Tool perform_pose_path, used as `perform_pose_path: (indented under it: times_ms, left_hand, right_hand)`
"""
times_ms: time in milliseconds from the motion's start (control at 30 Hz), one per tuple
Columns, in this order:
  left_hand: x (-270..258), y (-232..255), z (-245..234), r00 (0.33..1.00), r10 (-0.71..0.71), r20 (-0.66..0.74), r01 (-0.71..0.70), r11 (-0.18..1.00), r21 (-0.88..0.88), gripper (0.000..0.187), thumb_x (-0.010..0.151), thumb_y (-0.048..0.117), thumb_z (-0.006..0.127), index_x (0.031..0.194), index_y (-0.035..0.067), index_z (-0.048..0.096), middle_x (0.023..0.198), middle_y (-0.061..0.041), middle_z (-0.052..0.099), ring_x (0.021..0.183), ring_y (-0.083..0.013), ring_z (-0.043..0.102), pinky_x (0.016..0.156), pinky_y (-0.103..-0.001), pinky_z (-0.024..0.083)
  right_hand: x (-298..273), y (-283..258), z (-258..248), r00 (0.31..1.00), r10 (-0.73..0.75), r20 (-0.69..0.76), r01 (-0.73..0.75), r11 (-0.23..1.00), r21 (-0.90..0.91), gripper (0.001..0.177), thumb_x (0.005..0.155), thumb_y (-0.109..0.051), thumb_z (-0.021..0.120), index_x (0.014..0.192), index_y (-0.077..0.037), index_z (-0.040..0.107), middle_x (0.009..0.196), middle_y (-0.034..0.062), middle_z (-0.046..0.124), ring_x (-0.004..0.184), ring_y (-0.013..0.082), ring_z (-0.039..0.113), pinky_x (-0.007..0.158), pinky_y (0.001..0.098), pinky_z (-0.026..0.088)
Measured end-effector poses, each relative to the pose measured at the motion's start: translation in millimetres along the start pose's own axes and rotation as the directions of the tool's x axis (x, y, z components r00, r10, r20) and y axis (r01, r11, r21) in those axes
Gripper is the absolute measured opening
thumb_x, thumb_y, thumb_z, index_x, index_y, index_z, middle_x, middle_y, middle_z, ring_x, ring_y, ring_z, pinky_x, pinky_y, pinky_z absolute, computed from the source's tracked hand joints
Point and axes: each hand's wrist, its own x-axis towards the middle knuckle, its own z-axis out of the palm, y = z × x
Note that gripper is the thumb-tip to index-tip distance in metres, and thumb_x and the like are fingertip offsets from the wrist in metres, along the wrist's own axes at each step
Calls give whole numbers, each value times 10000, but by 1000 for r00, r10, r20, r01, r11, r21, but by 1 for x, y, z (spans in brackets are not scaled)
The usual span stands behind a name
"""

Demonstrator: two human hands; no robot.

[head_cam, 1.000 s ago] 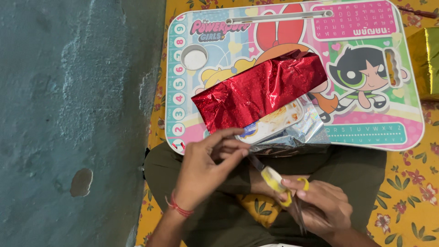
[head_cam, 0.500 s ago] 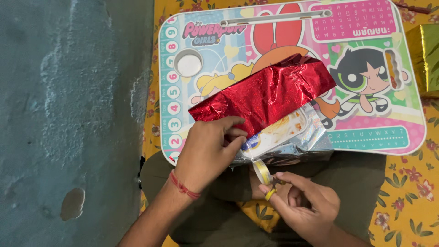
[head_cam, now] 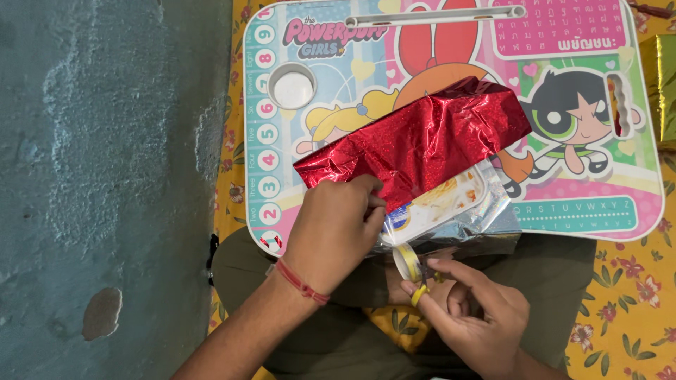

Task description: The person cuts a sheet of holographic wrapping paper with scissors, then wraps a rectangular container with red foil paper. They secure the wrapping by applying and cutting clear tape with scissors, folding edges and smoothing the surface.

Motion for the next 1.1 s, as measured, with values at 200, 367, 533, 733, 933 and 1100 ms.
perform_pose_path:
  times_ms: [200, 367, 533, 733, 933, 1100]
  left_hand:
    - [4, 4, 0, 998, -31, 51, 27, 997, 75, 220, 806, 65, 734, 1013, 9, 684, 817, -148, 747, 793, -338, 729, 704, -443, 560]
    - [11, 4, -7, 1000, -26, -9, 28, 968, 249, 890, 631, 112, 869, 1403, 62, 430, 1224, -201, 575, 1176, -399, 533, 990, -483, 452]
    - [34, -16, -4, 996, -90, 0, 87, 968, 235, 1498, 425, 277, 1005, 1574, 89, 63, 1560, -236, 227, 1464, -451, 161, 1126, -636, 173]
    - [41, -39, -5, 982, -176, 62, 163, 971, 176, 1673, 418, 511, 1031, 1582, 60, -84, 1658, -279, -5, 1538, -461, -158, 1145, -712, -43]
    - [37, -30, 0, 989, -138, 54, 119, 955, 272, 1736, 332, 538, 1035, 1571, 55, -80, 1656, -281, -44, 1527, -463, -175, 1144, -733, -69]
    - [33, -21, -1, 996, -91, 5, 83, 923, 377, 1747, 293, 525, 1039, 1584, 76, -49, 1668, -264, -66, 1534, -473, -156, 1141, -769, -50]
  right_hand:
    - [1, 1, 0, 999, 13, 29, -14, 999, 36, 403, 716, -14, 851, 1094, -7, 712, 541, -66, 525, 464, -45, 464, 457, 149, 366]
    - [-1, 3, 1, 997, 56, 49, -57, 998, 29, 411, 698, -21, 847, 1090, -20, 724, 521, -64, 509, 449, -41, 458, 454, 149, 353]
    - [-3, 8, 3, 996, 85, 35, -86, 996, 27, 424, 689, -40, 866, 1093, -34, 736, 502, -61, 442, 453, -38, 416, 463, 150, 320]
    - [-3, 13, 5, 993, 111, 24, -113, 992, 59, 411, 694, -49, 874, 1083, -28, 742, 496, -78, 426, 455, -44, 391, 453, 149, 299]
    - [-5, 14, 6, 994, 104, 22, -105, 993, 59, 404, 698, -49, 873, 1080, -29, 746, 494, -76, 420, 459, -47, 386, 456, 148, 302]
    - [-5, 12, 5, 992, 120, 41, -123, 989, 84, 411, 701, -49, 870, 1094, -30, 750, 510, -78, 443, 472, -51, 388, 460, 146, 303]
